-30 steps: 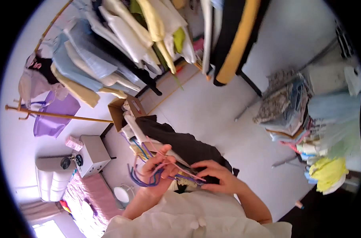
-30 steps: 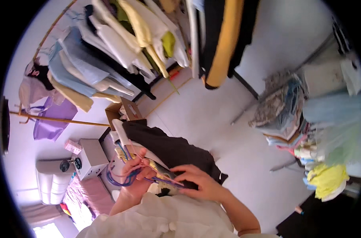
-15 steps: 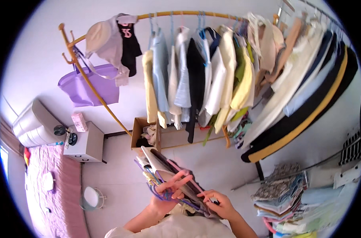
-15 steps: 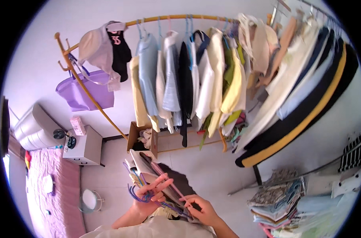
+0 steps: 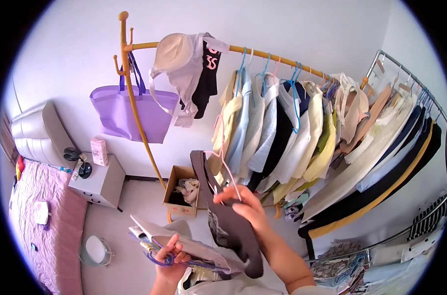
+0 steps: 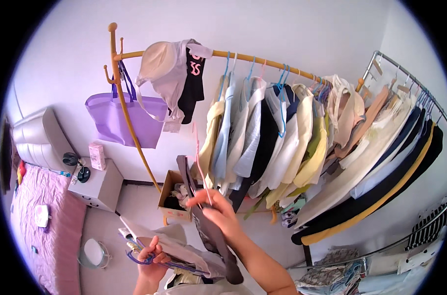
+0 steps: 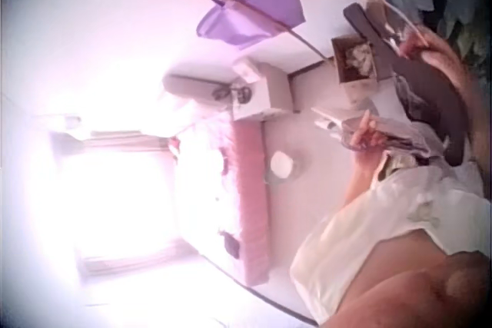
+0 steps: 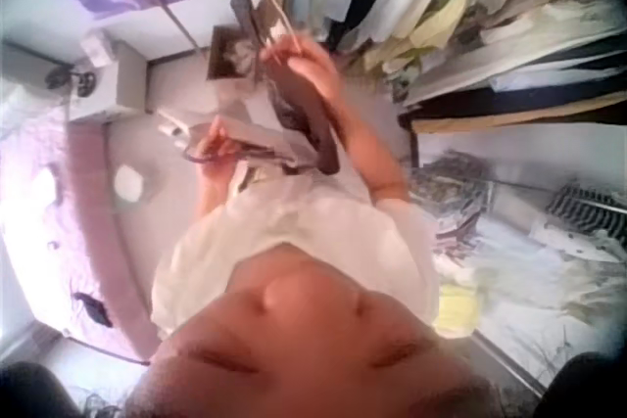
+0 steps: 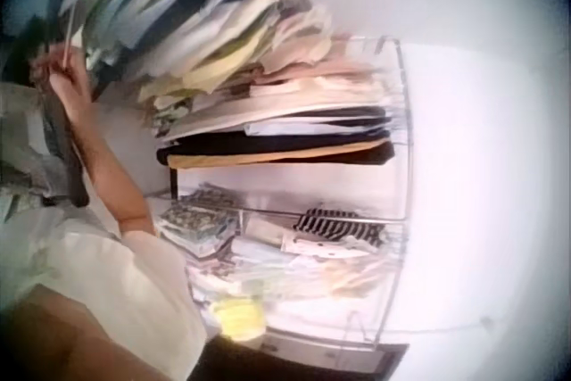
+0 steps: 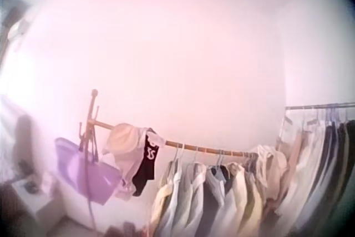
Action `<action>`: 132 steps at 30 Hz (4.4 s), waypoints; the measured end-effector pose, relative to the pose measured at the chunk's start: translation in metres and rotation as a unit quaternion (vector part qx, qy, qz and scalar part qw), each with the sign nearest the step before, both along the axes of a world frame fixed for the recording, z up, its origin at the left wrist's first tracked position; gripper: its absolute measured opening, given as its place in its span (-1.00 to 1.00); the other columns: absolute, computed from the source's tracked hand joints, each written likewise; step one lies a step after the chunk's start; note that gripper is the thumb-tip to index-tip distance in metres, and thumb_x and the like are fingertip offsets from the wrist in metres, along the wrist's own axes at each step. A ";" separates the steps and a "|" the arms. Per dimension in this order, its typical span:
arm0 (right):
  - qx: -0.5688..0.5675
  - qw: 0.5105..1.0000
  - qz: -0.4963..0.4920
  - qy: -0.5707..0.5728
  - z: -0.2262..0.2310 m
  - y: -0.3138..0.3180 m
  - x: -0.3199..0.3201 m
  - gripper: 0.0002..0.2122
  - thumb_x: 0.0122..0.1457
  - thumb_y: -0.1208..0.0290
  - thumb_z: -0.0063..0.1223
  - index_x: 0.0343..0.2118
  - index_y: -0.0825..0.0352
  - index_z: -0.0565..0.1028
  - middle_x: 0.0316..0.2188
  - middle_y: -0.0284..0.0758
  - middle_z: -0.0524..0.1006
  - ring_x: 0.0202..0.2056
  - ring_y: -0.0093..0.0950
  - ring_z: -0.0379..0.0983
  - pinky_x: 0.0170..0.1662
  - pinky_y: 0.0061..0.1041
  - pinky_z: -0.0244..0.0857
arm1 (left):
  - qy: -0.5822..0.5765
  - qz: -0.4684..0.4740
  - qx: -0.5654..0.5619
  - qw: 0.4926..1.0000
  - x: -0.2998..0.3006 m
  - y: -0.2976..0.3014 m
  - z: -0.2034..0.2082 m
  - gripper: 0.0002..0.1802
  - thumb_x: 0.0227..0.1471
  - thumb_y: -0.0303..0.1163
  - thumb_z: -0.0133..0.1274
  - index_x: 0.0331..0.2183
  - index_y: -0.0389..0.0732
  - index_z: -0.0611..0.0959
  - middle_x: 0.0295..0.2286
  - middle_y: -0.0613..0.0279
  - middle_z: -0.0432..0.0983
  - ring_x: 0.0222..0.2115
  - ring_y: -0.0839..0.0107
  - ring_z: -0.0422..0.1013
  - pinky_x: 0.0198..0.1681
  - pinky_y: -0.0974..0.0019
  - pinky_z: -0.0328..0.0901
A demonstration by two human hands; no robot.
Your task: The person hangs clothes onto a garment rack using hangers, removes garments from hangers, and folds a pair of shorts by hand.
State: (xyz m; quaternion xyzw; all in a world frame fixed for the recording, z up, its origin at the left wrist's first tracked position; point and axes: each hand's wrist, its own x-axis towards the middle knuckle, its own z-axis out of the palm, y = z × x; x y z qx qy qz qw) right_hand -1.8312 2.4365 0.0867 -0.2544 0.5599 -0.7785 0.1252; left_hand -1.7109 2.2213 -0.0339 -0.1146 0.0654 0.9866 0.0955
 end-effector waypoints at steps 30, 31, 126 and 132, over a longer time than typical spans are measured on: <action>0.161 0.886 -0.361 0.241 0.050 -0.021 -0.243 -0.61 0.05 0.63 -0.17 0.01 0.42 0.24 -0.08 -0.21 0.36 -0.04 -0.42 0.27 0.02 -0.49 0.12 | -0.087 0.108 -0.046 0.989 -0.013 -0.055 -0.017 -0.82 -0.11 -0.43 -0.13 -0.37 -0.13 0.50 -0.58 0.27 0.45 -0.69 0.45 0.27 -0.50 0.34 0.16; 0.176 0.815 -0.438 0.337 0.051 -0.027 -0.221 -0.65 0.07 0.60 -0.17 -0.02 0.39 0.28 -0.13 -0.24 0.39 -0.05 -0.41 0.28 0.01 -0.49 0.11 | -0.090 0.106 -0.042 0.989 -0.014 -0.053 -0.015 -0.82 -0.12 -0.44 -0.13 -0.37 -0.13 0.50 -0.58 0.27 0.45 -0.69 0.45 0.27 -0.49 0.34 0.16; 0.746 0.588 -0.299 -0.089 -0.317 0.190 0.004 -0.78 -0.02 0.44 -0.02 -0.29 0.38 0.43 -0.26 -0.08 0.45 -0.17 -0.15 0.36 -0.11 -0.26 0.23 | -0.051 -0.192 0.129 0.972 -0.012 0.050 -0.043 -0.60 0.08 -0.24 -0.31 -0.77 -0.02 0.22 -0.86 0.46 0.06 -0.79 0.57 -0.03 -0.72 0.48 -0.07; 0.609 0.636 -0.407 -0.241 -0.324 0.204 -0.008 -0.81 -0.02 0.48 -0.01 -0.37 0.50 0.40 -0.43 -0.07 0.47 -0.47 -0.22 0.48 -0.55 -0.37 0.38 | -0.068 -0.135 0.132 0.980 0.004 0.011 -0.065 -0.60 0.06 -0.24 -0.32 -0.78 -0.02 0.19 -0.88 0.45 0.06 -0.81 0.56 -0.06 -0.72 0.47 -0.08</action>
